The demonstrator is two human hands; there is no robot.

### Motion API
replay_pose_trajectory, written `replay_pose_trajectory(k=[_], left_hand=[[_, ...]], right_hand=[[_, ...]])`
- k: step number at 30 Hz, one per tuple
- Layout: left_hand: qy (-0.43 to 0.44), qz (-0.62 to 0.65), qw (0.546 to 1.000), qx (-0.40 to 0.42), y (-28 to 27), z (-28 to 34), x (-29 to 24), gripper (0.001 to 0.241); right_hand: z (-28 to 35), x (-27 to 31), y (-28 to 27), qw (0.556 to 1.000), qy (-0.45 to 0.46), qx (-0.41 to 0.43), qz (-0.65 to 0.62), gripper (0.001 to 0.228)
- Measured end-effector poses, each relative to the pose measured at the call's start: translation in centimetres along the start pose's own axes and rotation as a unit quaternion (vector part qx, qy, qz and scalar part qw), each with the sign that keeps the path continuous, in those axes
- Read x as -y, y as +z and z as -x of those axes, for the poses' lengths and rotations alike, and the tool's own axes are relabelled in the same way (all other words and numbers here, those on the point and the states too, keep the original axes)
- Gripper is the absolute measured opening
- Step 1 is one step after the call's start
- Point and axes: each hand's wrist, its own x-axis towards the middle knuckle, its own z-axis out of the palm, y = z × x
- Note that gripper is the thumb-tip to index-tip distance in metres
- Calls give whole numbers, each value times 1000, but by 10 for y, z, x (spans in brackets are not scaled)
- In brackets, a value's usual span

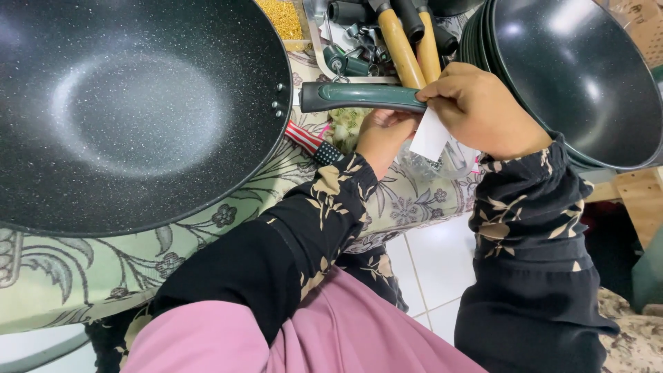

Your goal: The person assembles a handle onto a wok using a screwdriver, attaches a label, and then wipes the interior of the pan with a cloth.

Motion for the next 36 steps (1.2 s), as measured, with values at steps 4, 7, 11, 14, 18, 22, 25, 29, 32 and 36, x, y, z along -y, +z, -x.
replay_pose_trajectory(k=[4,7,11,14,18,22,25,29,32,36], left_hand=[[12,20,1000,9,2,4,-2,23],[23,21,999,7,6,6,-7,22],[-59,-155,983,-83,14,4,-17,20],[-68,-144,984,-82,20,9,-27,21],[-73,-109,989,-63,13,6,-18,21],[-39,-93,992,-76,18,12,-21,13],[-34,-97,992,-70,12,5,-9,14],[-18,-59,995,-72,12,6,-7,13],[-18,-47,996,-70,11,5,-4,12],[-16,-47,996,-70,13,9,-11,10]], right_hand=[[7,4,5,999,21,-30,-22,24],[15,-2,13,997,40,-56,-38,22],[15,-1,12,994,57,-55,-78,18],[11,3,8,994,53,-47,-79,16],[8,5,7,993,51,-40,-97,15],[10,0,12,993,50,-44,-99,14],[13,-3,17,991,56,-54,-105,14],[16,-8,23,987,71,-71,-126,17],[17,-7,24,983,80,-85,-142,20],[20,-8,28,977,98,-100,-160,24]])
